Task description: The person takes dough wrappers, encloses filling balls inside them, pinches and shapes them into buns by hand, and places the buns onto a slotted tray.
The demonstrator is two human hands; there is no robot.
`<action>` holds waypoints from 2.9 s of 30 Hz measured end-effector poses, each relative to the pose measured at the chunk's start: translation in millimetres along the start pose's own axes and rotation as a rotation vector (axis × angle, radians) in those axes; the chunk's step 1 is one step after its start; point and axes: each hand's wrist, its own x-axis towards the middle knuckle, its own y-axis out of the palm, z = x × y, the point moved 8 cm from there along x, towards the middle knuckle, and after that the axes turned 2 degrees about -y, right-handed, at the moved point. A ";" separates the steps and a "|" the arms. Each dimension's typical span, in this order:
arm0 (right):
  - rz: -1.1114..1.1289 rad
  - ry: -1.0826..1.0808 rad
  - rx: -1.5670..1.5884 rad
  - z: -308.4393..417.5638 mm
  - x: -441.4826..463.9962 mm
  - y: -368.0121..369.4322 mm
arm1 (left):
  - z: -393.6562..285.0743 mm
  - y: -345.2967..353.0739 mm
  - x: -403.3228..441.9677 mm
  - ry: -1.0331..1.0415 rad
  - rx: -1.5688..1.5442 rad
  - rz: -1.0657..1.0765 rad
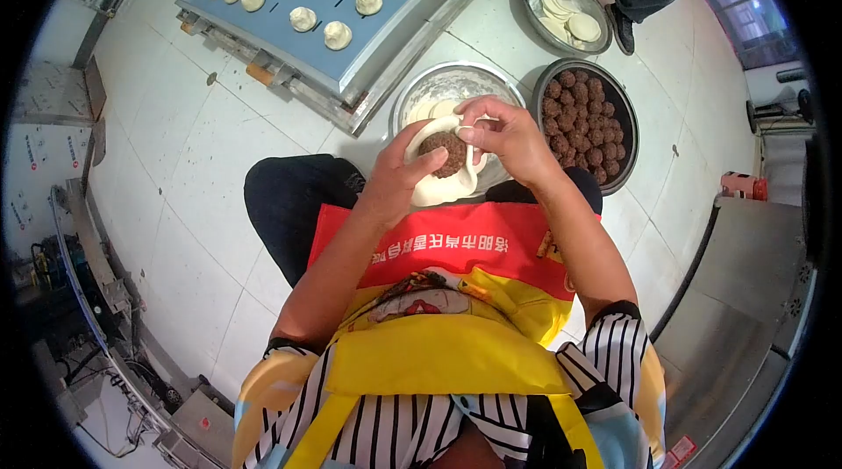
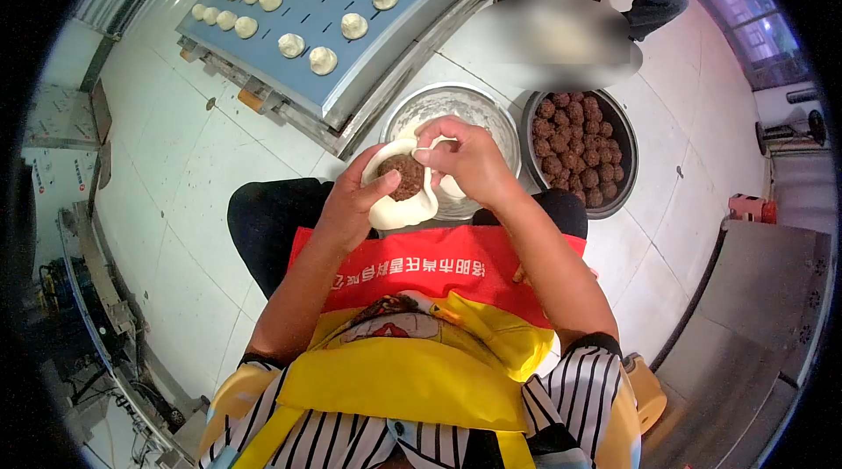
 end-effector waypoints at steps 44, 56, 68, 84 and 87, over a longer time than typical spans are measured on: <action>0.163 -0.066 -0.343 2.1 -10.0 27.6 | 34.6 -36.0 0.1 -0.107 -0.004 -0.067; -0.069 -0.040 -0.205 -7.5 1.5 10.7 | 17.5 -43.4 19.3 -0.102 -0.089 0.046; 0.104 -0.063 -0.193 -22.1 7.1 21.1 | 36.6 -39.5 21.5 -0.198 -0.087 0.125; -0.023 0.056 -0.301 -46.1 31.8 13.4 | 35.1 -63.8 55.6 -0.091 0.086 -0.128; -0.007 -0.009 -0.318 -45.5 33.9 13.2 | 37.7 -64.5 59.2 -0.128 0.142 -0.116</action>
